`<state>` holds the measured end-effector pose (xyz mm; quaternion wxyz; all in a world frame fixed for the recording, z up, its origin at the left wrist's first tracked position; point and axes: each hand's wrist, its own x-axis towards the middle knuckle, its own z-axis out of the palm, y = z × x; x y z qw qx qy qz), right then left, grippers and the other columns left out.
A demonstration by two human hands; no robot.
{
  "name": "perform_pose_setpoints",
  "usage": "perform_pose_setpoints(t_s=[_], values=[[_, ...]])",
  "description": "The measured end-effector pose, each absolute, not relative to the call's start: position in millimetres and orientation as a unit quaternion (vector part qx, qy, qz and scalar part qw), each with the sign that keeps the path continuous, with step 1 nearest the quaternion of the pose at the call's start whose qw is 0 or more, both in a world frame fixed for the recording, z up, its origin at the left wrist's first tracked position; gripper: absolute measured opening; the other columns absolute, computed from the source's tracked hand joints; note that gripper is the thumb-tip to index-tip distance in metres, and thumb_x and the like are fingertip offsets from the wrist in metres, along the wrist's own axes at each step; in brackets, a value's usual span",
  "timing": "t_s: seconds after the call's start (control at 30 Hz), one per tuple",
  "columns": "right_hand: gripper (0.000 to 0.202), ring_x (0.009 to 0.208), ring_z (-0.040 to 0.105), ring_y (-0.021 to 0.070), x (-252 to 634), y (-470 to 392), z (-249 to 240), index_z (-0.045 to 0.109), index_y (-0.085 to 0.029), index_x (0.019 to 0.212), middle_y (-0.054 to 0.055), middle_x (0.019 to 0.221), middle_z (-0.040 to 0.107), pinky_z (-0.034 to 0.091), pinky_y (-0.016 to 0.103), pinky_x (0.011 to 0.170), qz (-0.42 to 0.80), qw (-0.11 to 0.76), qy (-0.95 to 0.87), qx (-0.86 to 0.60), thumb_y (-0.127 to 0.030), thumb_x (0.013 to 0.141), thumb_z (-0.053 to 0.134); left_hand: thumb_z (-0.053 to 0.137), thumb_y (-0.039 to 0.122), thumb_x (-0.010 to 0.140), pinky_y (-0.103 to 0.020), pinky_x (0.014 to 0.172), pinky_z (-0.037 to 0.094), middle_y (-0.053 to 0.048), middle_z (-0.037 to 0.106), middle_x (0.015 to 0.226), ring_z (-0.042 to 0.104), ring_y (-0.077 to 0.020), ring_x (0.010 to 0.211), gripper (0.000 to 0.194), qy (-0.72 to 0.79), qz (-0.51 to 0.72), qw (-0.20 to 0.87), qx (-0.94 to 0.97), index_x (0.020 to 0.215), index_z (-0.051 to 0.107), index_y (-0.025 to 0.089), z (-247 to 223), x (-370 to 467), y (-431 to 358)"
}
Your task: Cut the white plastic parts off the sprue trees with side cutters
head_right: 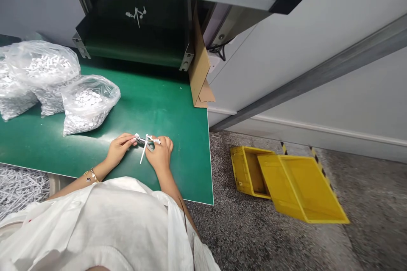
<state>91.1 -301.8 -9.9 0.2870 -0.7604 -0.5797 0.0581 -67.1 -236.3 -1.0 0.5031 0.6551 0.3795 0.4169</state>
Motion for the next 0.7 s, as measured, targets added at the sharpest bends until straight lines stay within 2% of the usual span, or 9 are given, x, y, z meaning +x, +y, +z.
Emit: perform_pose_setpoints(t_s=[0.33, 0.53, 0.7], values=[[0.02, 0.095, 0.044, 0.0217, 98.0, -304.0, -10.8, 0.072, -0.027, 0.094, 0.003, 0.078, 0.058, 0.023, 0.04, 0.105, -0.006, 0.27, -0.609, -0.746, -0.033, 0.078, 0.062, 0.062, 0.03, 0.084, -0.026, 0.073, 0.052, -0.003, 0.067, 0.08, 0.063, -0.0129, 0.072, 0.015, 0.374, 0.403, 0.491, 0.676, 0.089, 0.074, 0.021, -3.3, -68.2, -238.4], [0.018, 0.089, 0.044, 0.0209, 100.5, -306.3, -5.4, 0.073, -0.025, 0.087, 0.004, 0.073, 0.056, 0.028, 0.037, 0.102, -0.03, 0.249, -0.613, -0.749, -0.034, 0.077, 0.061, 0.062, 0.032, 0.084, -0.026, 0.073, 0.052, -0.003, 0.067, 0.08, 0.063, -0.0132, 0.074, 0.017, 0.369, 0.402, 0.481, 0.687, 0.088, 0.073, 0.02, -5.9, -67.3, -239.3], [0.013, 0.087, 0.043, 0.0214, 97.8, -307.4, -6.0, 0.07, -0.022, 0.075, 0.005, 0.071, 0.057, 0.03, 0.036, 0.096, -0.037, 0.226, -0.609, -0.759, -0.03, 0.075, 0.061, 0.06, 0.034, 0.085, -0.027, 0.073, 0.052, -0.004, 0.067, 0.083, 0.062, -0.0138, 0.074, 0.021, 0.378, 0.395, 0.477, 0.688, 0.097, 0.072, 0.021, -5.1, -67.1, -238.3]])
